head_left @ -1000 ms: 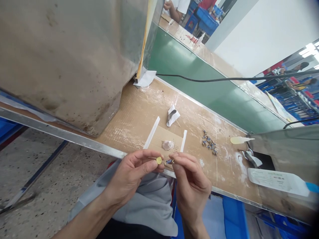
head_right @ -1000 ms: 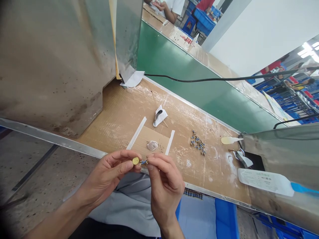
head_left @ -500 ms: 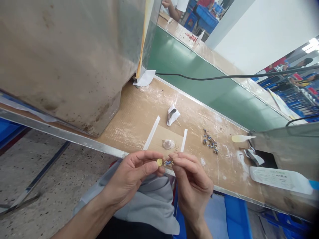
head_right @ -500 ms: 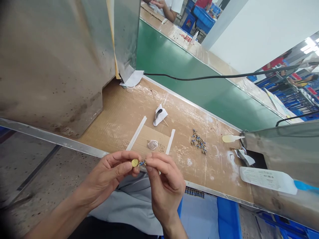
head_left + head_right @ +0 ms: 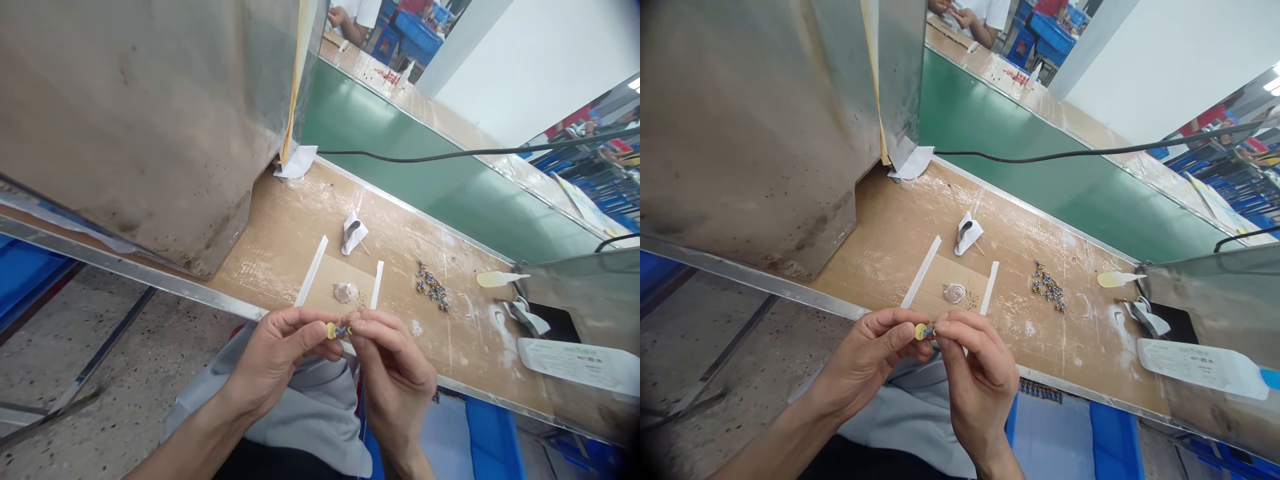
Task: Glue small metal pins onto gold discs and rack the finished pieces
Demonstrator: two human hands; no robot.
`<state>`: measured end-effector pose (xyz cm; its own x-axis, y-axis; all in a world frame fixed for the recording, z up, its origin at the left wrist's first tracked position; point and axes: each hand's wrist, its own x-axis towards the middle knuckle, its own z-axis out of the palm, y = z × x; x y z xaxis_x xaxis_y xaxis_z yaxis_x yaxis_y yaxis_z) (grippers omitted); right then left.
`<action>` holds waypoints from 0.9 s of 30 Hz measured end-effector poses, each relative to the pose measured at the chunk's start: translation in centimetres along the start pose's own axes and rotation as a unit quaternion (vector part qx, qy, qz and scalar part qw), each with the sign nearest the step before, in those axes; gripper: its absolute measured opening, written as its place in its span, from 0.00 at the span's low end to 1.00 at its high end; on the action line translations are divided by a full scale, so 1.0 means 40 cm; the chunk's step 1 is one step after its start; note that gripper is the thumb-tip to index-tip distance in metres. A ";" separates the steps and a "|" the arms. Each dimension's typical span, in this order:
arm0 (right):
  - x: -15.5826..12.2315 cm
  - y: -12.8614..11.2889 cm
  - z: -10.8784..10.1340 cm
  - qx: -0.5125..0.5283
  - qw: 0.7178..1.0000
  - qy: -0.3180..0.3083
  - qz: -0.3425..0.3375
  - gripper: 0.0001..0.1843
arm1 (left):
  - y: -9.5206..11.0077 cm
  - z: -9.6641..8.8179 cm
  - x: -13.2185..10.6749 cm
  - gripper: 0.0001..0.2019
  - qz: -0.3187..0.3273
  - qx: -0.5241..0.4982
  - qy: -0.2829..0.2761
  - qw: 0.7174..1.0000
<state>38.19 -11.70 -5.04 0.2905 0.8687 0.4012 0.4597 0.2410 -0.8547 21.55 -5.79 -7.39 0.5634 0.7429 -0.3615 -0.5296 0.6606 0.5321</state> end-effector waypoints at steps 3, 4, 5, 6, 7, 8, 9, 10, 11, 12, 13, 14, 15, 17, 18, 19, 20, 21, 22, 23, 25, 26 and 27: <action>0.000 0.000 -0.002 -0.005 1.000 0.002 -0.002 0.13 | 0.001 0.001 -0.001 0.14 0.002 0.002 0.000 1.000; 0.000 0.000 -0.002 -0.006 1.000 0.001 -0.003 0.13 | 0.001 0.002 -0.001 0.14 0.003 0.002 -0.002 1.000; 0.000 -0.001 -0.003 -0.007 1.000 0.000 -0.004 0.13 | 0.001 0.002 -0.002 0.14 0.004 0.003 -0.003 1.000; 0.000 -0.001 -0.004 -0.007 1.000 -0.002 -0.004 0.13 | 0.001 0.003 -0.003 0.13 0.004 0.004 -0.003 1.000; 0.000 -0.001 -0.004 -0.007 1.000 -0.004 -0.002 0.13 | 0.001 0.004 -0.004 0.13 0.005 0.005 -0.004 1.000; -0.001 -0.002 -0.005 -0.006 1.000 -0.005 -0.001 0.13 | 0.002 0.004 -0.005 0.13 0.006 0.006 -0.004 1.000; -0.001 -0.002 -0.006 -0.005 1.000 -0.006 -0.001 0.13 | 0.002 0.005 -0.005 0.13 0.007 0.008 -0.005 1.000; -0.001 -0.002 -0.006 -0.006 1.000 -0.007 -0.001 0.13 | 0.003 0.006 -0.006 0.12 0.007 0.008 -0.005 1.000; -0.001 -0.002 -0.006 -0.007 1.000 -0.008 -0.002 0.13 | 0.003 0.006 -0.006 0.12 0.007 0.008 -0.004 1.000; -0.001 -0.002 -0.007 -0.010 1.000 -0.008 -0.004 0.13 | 0.003 0.006 -0.006 0.12 0.008 0.009 -0.004 1.000; 0.000 -0.002 -0.007 -0.013 1.000 -0.008 -0.007 0.13 | 0.003 0.007 -0.006 0.12 0.009 0.009 -0.003 1.000; 0.000 -0.002 -0.007 -0.016 1.000 -0.008 -0.009 0.13 | 0.002 0.007 -0.006 0.12 0.010 0.009 -0.003 1.000; 0.001 -0.002 -0.007 -0.018 1.000 -0.009 -0.011 0.13 | 0.001 0.007 -0.006 0.12 0.012 0.010 -0.002 1.000; 0.003 -0.003 -0.008 -0.022 1.000 -0.012 -0.014 0.13 | -0.002 0.007 -0.007 0.12 0.013 0.011 0.000 1.000; 0.004 -0.004 -0.009 -0.024 0.999 -0.014 -0.017 0.13 | -0.002 0.007 -0.007 0.12 0.014 0.012 0.003 1.000; 0.005 -0.005 -0.010 -0.027 0.999 -0.016 -0.022 0.13 | -0.003 0.007 -0.008 0.12 0.014 0.013 0.006 1.000; 0.006 -0.006 -0.010 -0.031 0.999 -0.018 -0.029 0.13 | -0.003 0.008 -0.008 0.12 0.015 0.016 0.008 1.000; 0.006 -0.008 -0.011 -0.034 0.999 -0.019 -0.036 0.14 | -0.002 0.009 -0.009 0.12 0.016 0.020 0.011 1.000; 0.007 -0.010 -0.011 -0.038 0.998 -0.020 -0.044 0.15 | -0.002 0.010 -0.010 0.12 0.017 0.026 0.013 0.999; 0.007 -0.011 -0.012 -0.042 0.998 -0.020 -0.052 0.15 | -0.001 0.011 -0.010 0.12 0.019 0.032 0.017 0.999; 0.007 -0.014 -0.012 -0.051 0.996 -0.018 -0.067 0.17 | 0.001 0.014 -0.012 0.12 0.020 0.042 0.025 0.999; 0.006 -0.015 -0.012 -0.054 0.996 -0.017 -0.074 0.17 | 0.002 0.015 -0.013 0.13 0.020 0.045 0.029 0.998; 0.006 -0.015 -0.012 -0.056 0.995 -0.018 -0.080 0.18 | 0.003 0.016 -0.014 0.13 0.020 0.048 0.032 0.998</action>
<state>38.38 -11.85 -4.26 0.1773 0.8381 0.5160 0.5892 0.3296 -0.7377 21.57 -6.20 -6.65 0.4997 0.7758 -0.3853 -0.4862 0.6193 0.6165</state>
